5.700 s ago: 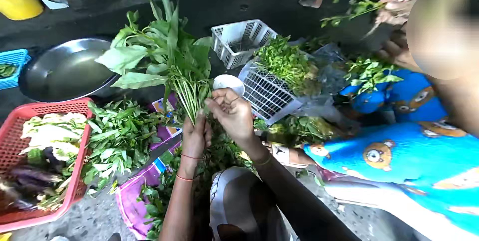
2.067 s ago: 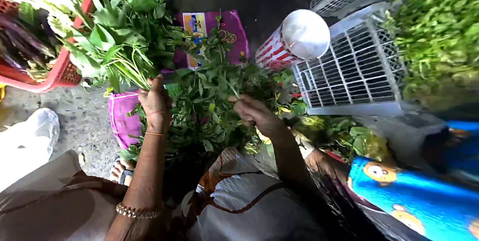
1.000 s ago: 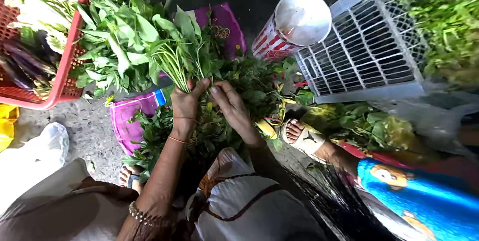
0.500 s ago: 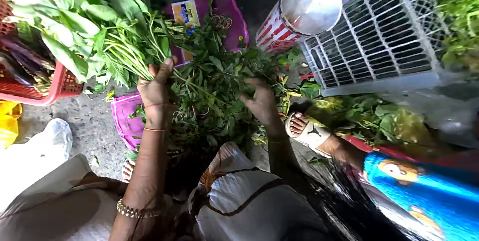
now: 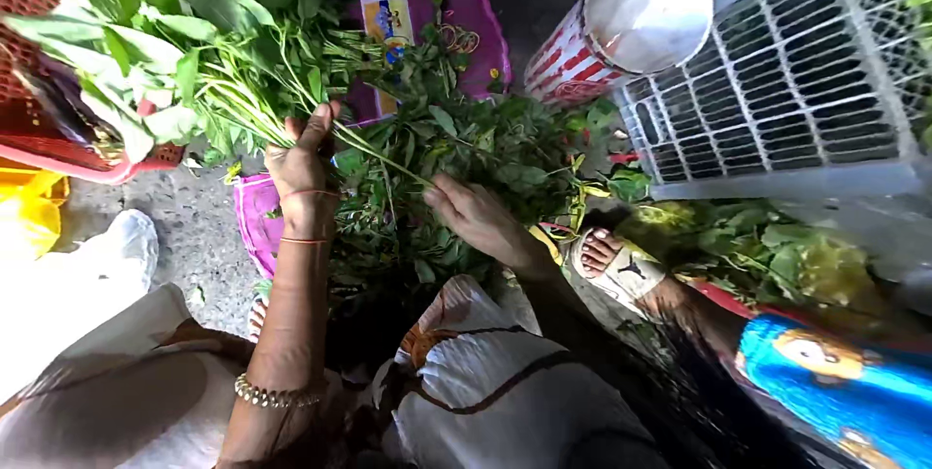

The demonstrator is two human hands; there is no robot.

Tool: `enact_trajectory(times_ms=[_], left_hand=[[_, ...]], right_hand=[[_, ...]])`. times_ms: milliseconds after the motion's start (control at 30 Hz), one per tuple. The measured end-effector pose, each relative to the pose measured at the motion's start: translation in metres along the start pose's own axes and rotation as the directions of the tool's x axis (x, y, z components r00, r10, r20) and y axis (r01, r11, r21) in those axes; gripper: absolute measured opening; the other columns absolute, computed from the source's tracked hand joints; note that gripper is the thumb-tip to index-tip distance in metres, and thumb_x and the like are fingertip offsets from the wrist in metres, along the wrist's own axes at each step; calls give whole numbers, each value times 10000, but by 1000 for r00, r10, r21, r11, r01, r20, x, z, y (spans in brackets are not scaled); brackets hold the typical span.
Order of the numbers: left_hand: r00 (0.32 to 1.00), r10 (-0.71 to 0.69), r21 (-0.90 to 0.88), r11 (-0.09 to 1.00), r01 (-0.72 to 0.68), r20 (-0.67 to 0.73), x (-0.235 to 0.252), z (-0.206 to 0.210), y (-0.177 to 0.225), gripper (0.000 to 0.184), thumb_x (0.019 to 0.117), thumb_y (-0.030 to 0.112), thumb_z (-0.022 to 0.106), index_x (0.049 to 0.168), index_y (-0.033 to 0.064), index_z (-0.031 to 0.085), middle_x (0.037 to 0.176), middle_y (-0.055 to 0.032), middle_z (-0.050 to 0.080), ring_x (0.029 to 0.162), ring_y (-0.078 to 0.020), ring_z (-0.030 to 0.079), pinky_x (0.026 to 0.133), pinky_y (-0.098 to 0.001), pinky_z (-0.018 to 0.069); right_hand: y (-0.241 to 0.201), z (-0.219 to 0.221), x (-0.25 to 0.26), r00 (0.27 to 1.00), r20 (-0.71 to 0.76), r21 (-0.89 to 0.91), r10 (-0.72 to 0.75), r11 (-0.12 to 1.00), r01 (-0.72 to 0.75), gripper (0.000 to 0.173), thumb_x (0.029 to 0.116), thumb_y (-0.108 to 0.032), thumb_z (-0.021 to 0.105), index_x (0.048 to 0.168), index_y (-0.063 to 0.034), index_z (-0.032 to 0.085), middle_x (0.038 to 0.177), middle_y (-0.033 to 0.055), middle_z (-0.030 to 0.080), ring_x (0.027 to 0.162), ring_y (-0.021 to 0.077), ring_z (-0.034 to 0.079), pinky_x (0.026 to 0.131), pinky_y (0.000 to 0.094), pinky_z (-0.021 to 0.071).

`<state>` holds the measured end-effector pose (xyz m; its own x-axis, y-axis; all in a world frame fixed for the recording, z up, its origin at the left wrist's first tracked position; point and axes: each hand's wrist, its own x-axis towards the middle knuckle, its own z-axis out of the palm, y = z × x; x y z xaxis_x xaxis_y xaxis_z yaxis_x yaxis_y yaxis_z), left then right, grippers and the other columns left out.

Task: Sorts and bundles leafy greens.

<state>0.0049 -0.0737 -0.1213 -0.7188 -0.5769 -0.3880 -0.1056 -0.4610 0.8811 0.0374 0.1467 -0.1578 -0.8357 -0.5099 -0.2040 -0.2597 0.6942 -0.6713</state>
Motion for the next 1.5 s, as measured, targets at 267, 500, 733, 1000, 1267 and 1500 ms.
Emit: enact_trajectory(times_ms=[267, 500, 733, 1000, 1267, 1500], left_hand=[[1000, -1, -34, 999, 1, 5, 10, -13, 9, 42, 1032, 61, 585, 1049, 86, 556, 937, -27, 731, 747, -68, 695, 681, -202, 587], [999, -34, -80, 996, 33, -5, -1, -3, 6, 48, 1026, 65, 600, 1057, 39, 573, 910, -78, 749, 736, -118, 721, 666, -239, 605], [956, -116, 33, 991, 130, -269, -3, -33, -31, 419, 1075, 458, 494, 1262, 85, 530, 963, -76, 702, 701, -182, 719, 546, -326, 604], [936, -306, 6, 950, 312, -177, -33, -38, -78, 471, 1089, 581, 278, 1032, 175, 508, 753, 40, 596, 504, -47, 527, 461, -204, 473], [925, -380, 163, 912, 376, -7, -34, -47, -70, 432, 1057, 547, 459, 1151, 153, 610, 850, 10, 671, 659, -71, 630, 583, -262, 543], [891, -429, 126, 885, 447, -151, -10, -42, -63, 299, 1119, 320, 415, 973, 73, 500, 635, -4, 538, 474, -101, 552, 438, -263, 515]], right_hand=[[41, -15, -33, 939, -322, -108, 121, 981, -163, 605, 961, -334, 667, 1460, -18, 537, 1532, 226, 467, 1449, 436, 385, 1145, 644, 333], [-40, 19, 33, 957, -268, 21, -110, 993, 120, 284, 1061, -177, 537, 1272, -36, 663, 1041, 166, 718, 903, 315, 708, 782, 498, 574], [-2, 43, 37, 924, 108, 758, 367, 571, -315, 330, 1112, -372, 356, 1371, -205, 475, 662, -28, 391, 444, 59, 284, 394, 216, 262], [-14, 41, 36, 922, -80, 698, 379, 681, -220, 267, 1101, -280, 401, 1311, -180, 532, 780, 14, 541, 471, 92, 360, 407, 232, 307], [-45, 82, 45, 957, -228, 93, -177, 975, 203, 293, 1007, -101, 575, 1258, -5, 694, 1287, 183, 640, 1181, 311, 626, 1001, 444, 531], [-29, 103, 39, 896, -444, 304, 10, 942, 140, 216, 998, -126, 625, 1151, 21, 670, 1226, 189, 622, 934, 203, 684, 776, 334, 607]])
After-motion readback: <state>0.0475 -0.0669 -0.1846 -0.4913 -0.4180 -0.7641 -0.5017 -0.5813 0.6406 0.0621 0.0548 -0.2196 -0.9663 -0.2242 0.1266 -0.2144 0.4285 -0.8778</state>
